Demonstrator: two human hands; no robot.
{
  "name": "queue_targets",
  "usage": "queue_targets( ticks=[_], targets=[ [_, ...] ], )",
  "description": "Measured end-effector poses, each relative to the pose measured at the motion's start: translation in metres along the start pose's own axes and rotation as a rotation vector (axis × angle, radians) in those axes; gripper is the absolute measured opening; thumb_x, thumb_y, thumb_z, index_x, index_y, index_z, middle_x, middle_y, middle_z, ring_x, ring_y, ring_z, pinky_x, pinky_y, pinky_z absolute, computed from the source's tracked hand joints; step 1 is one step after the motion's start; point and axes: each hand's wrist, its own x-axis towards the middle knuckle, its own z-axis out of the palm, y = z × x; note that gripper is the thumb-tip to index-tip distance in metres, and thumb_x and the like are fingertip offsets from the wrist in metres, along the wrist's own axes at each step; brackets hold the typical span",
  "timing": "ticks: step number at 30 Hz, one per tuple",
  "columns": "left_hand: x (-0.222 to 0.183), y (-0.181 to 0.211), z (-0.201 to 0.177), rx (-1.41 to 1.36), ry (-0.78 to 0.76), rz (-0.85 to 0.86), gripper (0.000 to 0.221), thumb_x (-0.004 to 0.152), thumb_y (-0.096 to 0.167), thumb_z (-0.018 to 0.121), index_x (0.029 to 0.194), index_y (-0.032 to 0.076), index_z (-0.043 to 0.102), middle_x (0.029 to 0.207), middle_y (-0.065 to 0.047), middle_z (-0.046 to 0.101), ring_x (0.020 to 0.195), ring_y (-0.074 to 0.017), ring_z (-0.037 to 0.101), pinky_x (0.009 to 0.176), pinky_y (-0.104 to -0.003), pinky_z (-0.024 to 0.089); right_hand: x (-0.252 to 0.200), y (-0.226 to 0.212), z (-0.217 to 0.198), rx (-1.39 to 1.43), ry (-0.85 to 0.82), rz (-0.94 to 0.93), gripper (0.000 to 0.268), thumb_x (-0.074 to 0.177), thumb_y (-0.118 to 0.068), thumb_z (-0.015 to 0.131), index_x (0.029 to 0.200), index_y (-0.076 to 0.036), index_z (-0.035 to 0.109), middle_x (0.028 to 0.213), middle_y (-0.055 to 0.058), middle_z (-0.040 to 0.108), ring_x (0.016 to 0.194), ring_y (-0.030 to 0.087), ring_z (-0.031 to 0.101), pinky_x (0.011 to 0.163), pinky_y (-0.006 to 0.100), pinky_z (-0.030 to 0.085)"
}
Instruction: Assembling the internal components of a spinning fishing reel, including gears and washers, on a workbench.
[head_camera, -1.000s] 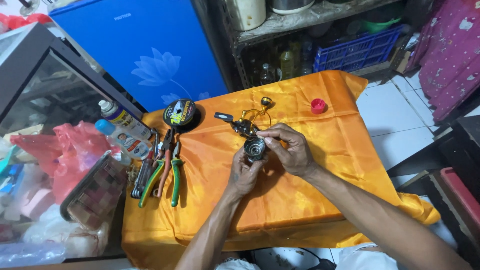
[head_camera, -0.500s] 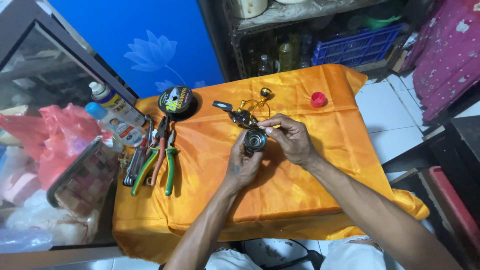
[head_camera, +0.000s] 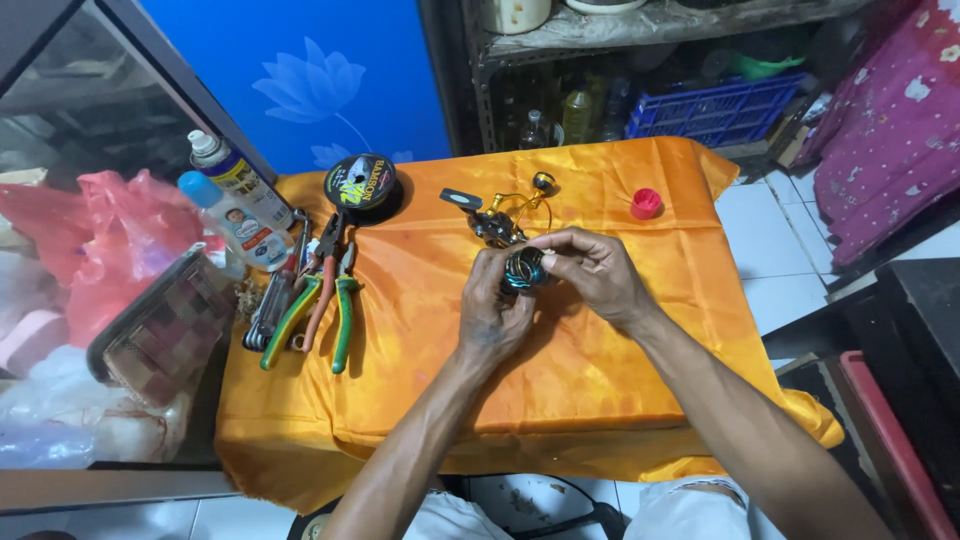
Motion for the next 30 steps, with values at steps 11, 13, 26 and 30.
queue_targets(
  ticks=[11, 13, 26, 30],
  targets=[
    [-0.001, -0.005, 0.004, 0.046, 0.017, 0.007, 0.038, 0.080, 0.003, 0.066, 0.117, 0.008, 0.071, 0.095, -0.014, 0.064, 0.090, -0.0370, 0.068, 0.079, -0.042, 0.057, 0.006, 0.009, -0.007, -0.039, 0.116, 0.050, 0.016, 0.093, -0.003, 0.073, 0.108, 0.003, 0.075, 0.078, 0.008, 0.069, 0.072, 0.008, 0.067, 0.065, 0.023, 0.062],
    [-0.002, -0.010, 0.003, 0.019, 0.049, 0.005, 0.044, 0.078, 0.001, 0.063, 0.120, 0.009, 0.071, 0.096, -0.013, 0.064, 0.091, -0.0371, 0.068, 0.081, -0.042, 0.057, 0.009, 0.015, -0.015, 0.099, 0.159, 0.112, 0.020, 0.095, -0.008, 0.072, 0.111, 0.004, 0.072, 0.081, 0.014, 0.072, 0.072, 0.014, 0.073, 0.066, 0.023, 0.064],
    [-0.006, -0.013, 0.001, -0.011, 0.089, 0.066, 0.043, 0.076, -0.001, 0.064, 0.117, 0.007, 0.071, 0.098, -0.012, 0.066, 0.093, -0.0354, 0.069, 0.084, -0.041, 0.056, -0.007, -0.047, 0.005, -0.153, 0.025, 0.155, 0.021, 0.090, -0.003, 0.074, 0.109, 0.006, 0.072, 0.076, 0.011, 0.067, 0.068, 0.011, 0.069, 0.063, 0.022, 0.063],
    [-0.007, -0.007, -0.003, 0.054, 0.037, 0.061, 0.041, 0.080, 0.002, 0.064, 0.120, 0.010, 0.070, 0.100, -0.009, 0.063, 0.094, -0.0325, 0.068, 0.083, -0.041, 0.057, 0.001, -0.040, 0.000, -0.379, -0.057, 0.099, 0.011, 0.088, -0.009, 0.079, 0.097, -0.002, 0.078, 0.067, 0.009, 0.068, 0.059, 0.010, 0.067, 0.055, 0.021, 0.056]
  ],
)
